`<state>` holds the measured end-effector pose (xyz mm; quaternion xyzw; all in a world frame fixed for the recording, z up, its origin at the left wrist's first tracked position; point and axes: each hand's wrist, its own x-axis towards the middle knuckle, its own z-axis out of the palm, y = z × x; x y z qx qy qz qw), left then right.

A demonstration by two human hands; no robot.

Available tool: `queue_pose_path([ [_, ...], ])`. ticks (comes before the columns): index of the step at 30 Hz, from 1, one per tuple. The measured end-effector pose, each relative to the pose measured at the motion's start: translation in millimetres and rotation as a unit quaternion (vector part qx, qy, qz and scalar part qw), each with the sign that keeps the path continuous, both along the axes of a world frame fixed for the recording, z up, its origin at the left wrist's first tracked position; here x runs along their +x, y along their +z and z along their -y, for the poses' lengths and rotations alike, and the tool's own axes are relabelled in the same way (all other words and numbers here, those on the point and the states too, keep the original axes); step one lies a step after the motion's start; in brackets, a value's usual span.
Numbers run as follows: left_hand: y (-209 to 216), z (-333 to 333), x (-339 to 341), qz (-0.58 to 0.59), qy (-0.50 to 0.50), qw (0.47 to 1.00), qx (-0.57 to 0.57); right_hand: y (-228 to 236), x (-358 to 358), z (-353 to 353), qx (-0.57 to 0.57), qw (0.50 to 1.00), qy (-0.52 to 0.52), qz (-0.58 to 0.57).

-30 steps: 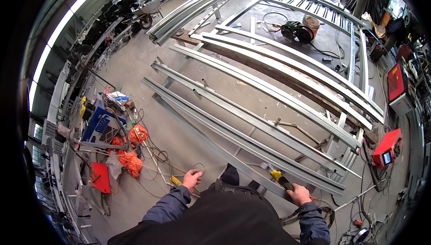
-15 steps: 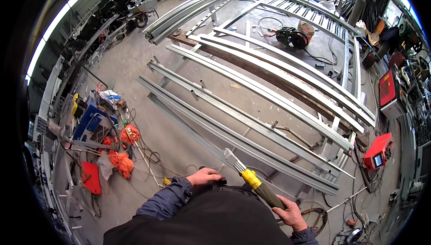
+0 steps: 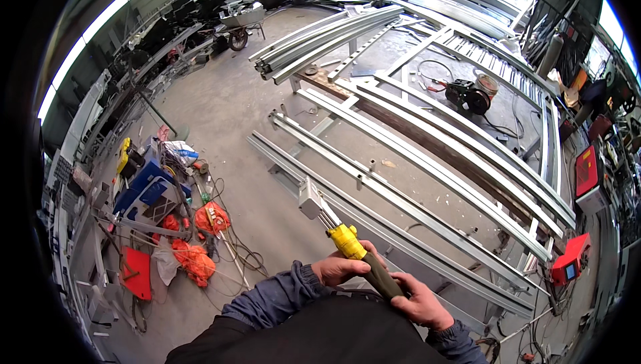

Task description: The person welds metal frame components using a handheld welding torch, then positions additional metal bars onto the frame and continues welding the joints. The person handles metal bars and a welding torch throughout the process.

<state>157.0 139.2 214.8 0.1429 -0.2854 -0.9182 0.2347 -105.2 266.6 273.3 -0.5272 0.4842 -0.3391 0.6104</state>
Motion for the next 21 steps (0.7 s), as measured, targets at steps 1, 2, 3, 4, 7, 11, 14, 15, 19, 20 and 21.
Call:
queue_pose_path([
  [1, 7.0, 9.7, 20.3, 0.004, 0.010, 1.000, -0.008, -3.7, 11.0, 26.0, -0.117, 0.992, 0.028, -0.032],
  [2, 9.5, 20.1, 38.8, 0.009, 0.014, 0.999, -0.040, -6.1, 22.3, 50.8, -0.208, 0.972, 0.018, -0.106],
  [3, 10.4, 29.9, 55.4, 0.017, 0.015, 0.997, -0.070, -0.3, 43.0, 73.0, -0.204, 0.978, -0.008, -0.048],
  [4, 12.3, 41.6, 69.8, 0.025, 0.015, 0.994, -0.103, 7.5, 64.0, 96.2, -0.202, 0.979, -0.034, 0.009],
  [7, 33.3, 67.9, 95.6, 0.057, -0.001, 0.979, -0.196, 32.9, 118.3, 154.5, -0.170, 0.985, 0.027, -0.004],
  [11, 37.6, 90.2, 102.3, 0.090, -0.023, 0.968, -0.234, 58.9, 169.8, 210.1, -0.093, 0.989, 0.117, -0.018],
  [14, 27.4, 109.8, 100.2, 0.147, -0.039, 0.947, -0.283, 43.4, 179.8, 239.5, -0.038, 0.991, 0.127, 0.029],
  [15, 19.6, 116.3, 98.7, 0.155, -0.029, 0.940, -0.302, 30.9, 177.5, 247.0, -0.015, 0.991, 0.120, 0.063],
  [19, 5.7, 155.3, 94.4, 0.212, -0.047, 0.910, -0.353, 10.6, 172.9, 279.7, -0.003, 0.987, 0.094, 0.131],
  [20, 4.6, 165.9, 93.0, 0.204, -0.054, 0.912, -0.351, 4.2, 170.9, 291.0, -0.001, 0.984, 0.094, 0.151],
  [21, 0.9, 176.8, 91.0, 0.195, -0.061, 0.914, -0.350, -2.5, 169.1, 300.6, -0.013, 0.981, 0.085, 0.172],
])
